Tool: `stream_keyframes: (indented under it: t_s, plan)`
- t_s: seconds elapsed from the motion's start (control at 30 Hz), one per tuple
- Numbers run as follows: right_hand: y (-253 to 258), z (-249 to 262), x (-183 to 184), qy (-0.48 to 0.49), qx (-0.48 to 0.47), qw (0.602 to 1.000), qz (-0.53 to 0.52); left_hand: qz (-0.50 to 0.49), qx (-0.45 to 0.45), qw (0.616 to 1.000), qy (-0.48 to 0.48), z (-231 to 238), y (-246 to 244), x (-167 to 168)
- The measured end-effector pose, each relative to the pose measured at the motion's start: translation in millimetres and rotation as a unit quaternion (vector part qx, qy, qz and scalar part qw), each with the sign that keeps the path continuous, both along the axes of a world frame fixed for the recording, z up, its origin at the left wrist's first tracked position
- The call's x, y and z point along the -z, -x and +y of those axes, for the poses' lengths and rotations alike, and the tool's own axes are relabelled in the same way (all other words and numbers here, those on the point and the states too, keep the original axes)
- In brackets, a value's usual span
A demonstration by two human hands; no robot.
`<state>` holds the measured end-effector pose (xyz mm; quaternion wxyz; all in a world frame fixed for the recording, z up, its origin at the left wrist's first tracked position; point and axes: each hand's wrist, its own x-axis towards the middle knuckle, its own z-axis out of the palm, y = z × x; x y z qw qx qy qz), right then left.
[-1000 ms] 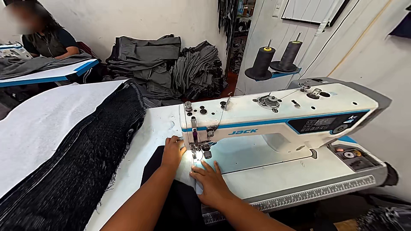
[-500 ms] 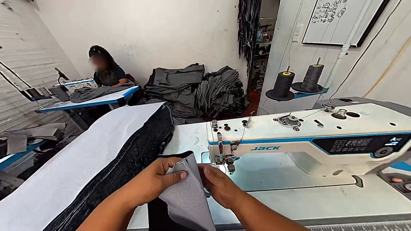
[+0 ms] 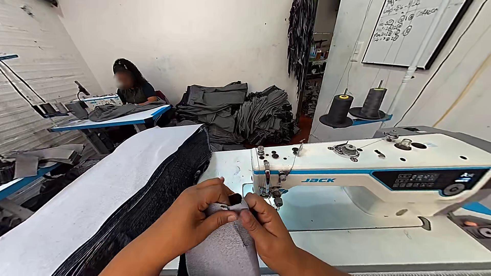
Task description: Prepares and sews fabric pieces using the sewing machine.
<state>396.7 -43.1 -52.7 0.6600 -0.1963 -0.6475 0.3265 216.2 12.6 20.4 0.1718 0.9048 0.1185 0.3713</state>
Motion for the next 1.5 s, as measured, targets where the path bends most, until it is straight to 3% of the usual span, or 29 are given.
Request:
stream_keyframes:
  t_s: [0.13, 0.27, 0.37, 0.57, 0.63, 0.7, 0.77, 0.83, 0.93, 1.03, 1.1, 1.17, 1.23, 1.5]
  plan:
    - [-10.5, -4.8, -15.6, 0.015, -0.025, 0.999, -0.034, 0.022, -0.056, 0.988, -0.141, -15.7, -10.1, -4.2]
    - [-4.6, -5.1, -9.9, -0.016, 0.103, 0.994, -0.032, -0.013, -0.139, 0.983, -0.119, -24.1, -15.8, 8.6]
    - [0.6, -4.2, -7.3, -0.016, 0.162, 0.986, -0.035, 0.021, -0.207, 0.976, -0.072, -27.3, -19.2, 14.8]
    - [0.5, 7.4, -0.1, 0.064, 0.211, 0.975, -0.028, 0.094, -0.265, 0.946, -0.159, -13.1, -28.7, 16.0]
    - [-2.8, 8.8, 9.6, 0.183, 0.179, 0.966, -0.042, 0.15, -0.275, 0.942, -0.124, 10.7, -31.9, 25.1]
    - [-6.1, 2.6, 36.8, 0.328, 0.101, 0.934, -0.098, 0.282, -0.311, 0.908, -0.011, 37.9, -39.7, 47.8]
    - [-7.2, -15.9, 80.1, 0.392, 0.023, 0.901, -0.183, 0.415, -0.304, 0.851, 0.107, 56.7, -51.9, 89.0]
    - [-16.5, -38.1, 110.5, 0.439, -0.07, 0.848, -0.288, 0.462, -0.261, 0.831, 0.167, 57.7, -64.6, 133.1]
    - [-40.5, -47.9, 110.4, 0.43, -0.111, 0.759, -0.476, 0.404, -0.251, 0.847, 0.238, 45.9, -81.9, 164.9]
    - [-61.6, -34.6, 109.9, 0.284, 0.104, 0.786, -0.539, 0.364, -0.243, 0.861, 0.261, 50.6, -99.0, 170.4]
    - [-73.2, -12.4, 119.5, 0.243, 0.179, 0.783, -0.544, 0.342, -0.233, 0.878, 0.24, 59.0, -103.5, 178.3]
    - [-81.1, 9.4, 117.4, 0.298, 0.161, 0.743, -0.577, 0.327, -0.228, 0.892, 0.212, 72.2, -106.9, 182.3]
    - [-82.6, 22.6, 116.0, 0.326, 0.155, 0.728, -0.583, 0.327, -0.224, 0.896, 0.199, 83.2, -109.4, 183.1]
    - [-78.7, 29.4, 114.6, 0.339, 0.157, 0.728, -0.575, 0.341, -0.222, 0.892, 0.195, 93.0, -110.5, 179.9]
